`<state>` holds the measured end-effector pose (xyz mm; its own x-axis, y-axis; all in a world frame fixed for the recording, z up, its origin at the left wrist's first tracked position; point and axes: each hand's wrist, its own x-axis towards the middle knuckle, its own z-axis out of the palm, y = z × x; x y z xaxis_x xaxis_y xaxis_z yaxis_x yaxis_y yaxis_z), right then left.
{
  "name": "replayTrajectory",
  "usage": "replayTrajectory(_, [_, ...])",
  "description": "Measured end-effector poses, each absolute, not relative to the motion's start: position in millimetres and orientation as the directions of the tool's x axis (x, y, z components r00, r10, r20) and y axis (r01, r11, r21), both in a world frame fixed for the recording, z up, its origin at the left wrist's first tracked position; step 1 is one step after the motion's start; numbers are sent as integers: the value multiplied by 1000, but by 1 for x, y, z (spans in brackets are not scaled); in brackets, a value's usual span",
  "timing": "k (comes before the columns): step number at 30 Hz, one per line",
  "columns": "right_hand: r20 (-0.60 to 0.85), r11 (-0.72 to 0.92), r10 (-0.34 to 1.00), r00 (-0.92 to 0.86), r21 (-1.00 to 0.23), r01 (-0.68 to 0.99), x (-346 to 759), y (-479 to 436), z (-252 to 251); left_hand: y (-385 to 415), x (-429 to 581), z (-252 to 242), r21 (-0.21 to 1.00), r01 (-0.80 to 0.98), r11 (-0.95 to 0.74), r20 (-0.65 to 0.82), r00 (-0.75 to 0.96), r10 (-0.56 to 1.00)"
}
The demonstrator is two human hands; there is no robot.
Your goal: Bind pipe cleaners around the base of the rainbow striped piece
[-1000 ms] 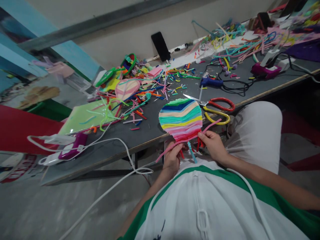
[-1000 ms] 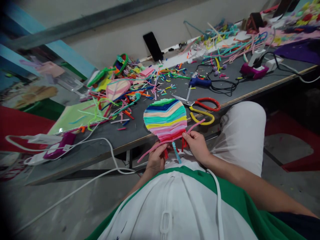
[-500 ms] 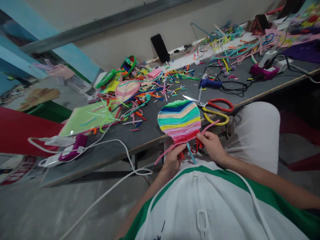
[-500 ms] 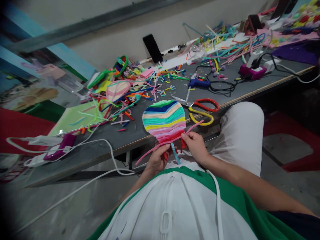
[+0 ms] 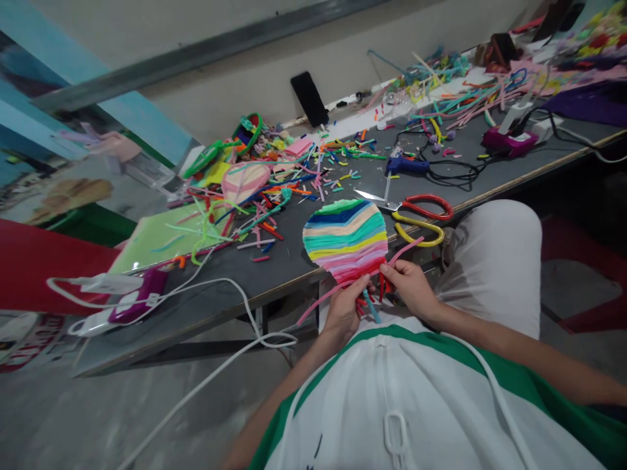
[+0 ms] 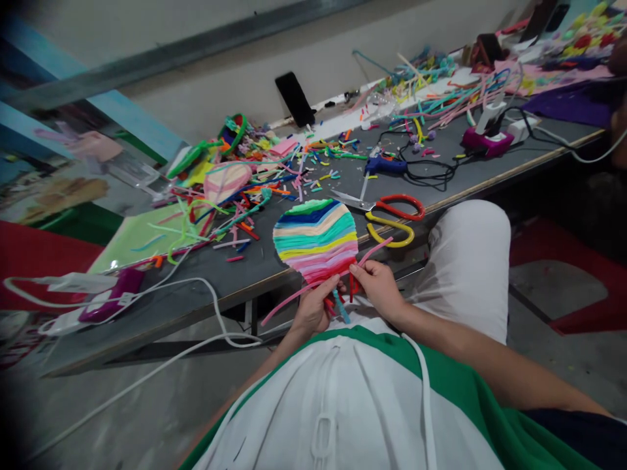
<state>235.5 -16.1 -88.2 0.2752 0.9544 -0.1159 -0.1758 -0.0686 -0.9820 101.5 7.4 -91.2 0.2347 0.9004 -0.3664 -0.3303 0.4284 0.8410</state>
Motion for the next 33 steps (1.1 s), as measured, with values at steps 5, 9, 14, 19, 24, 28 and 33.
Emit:
replayTrajectory(5, [-108,-70,963,245,-985,-158,240,-18,-93,7,101,-91,854,-321,410,-356,214,910])
replayTrajectory(9, [-84,-70,955,283,-996,-59,243,-19,-92,7,100,-93,826,-348,443,-380,236,894])
replayTrajectory(14, [-80,-81,947,311,-997,-8,240,-18,-93,6,100,-92,812,-354,465,-393,259,882])
replayTrajectory(19, [-116,-67,953,280,-982,-179,237,-16,-97,5,101,-90,807,-356,470,-398,259,880])
replayTrajectory(24, [-219,-111,956,198,-889,-445,234,-16,-98,3,100,-90,776,-363,515,-444,265,856])
replayTrajectory(28, [-301,-184,944,137,-823,-537,233,-16,-92,3,98,-89,760,-318,567,-497,277,822])
replayTrajectory(33, [-321,-210,942,100,-794,-570,232,-15,-89,4,97,-90,765,-331,552,-469,301,830])
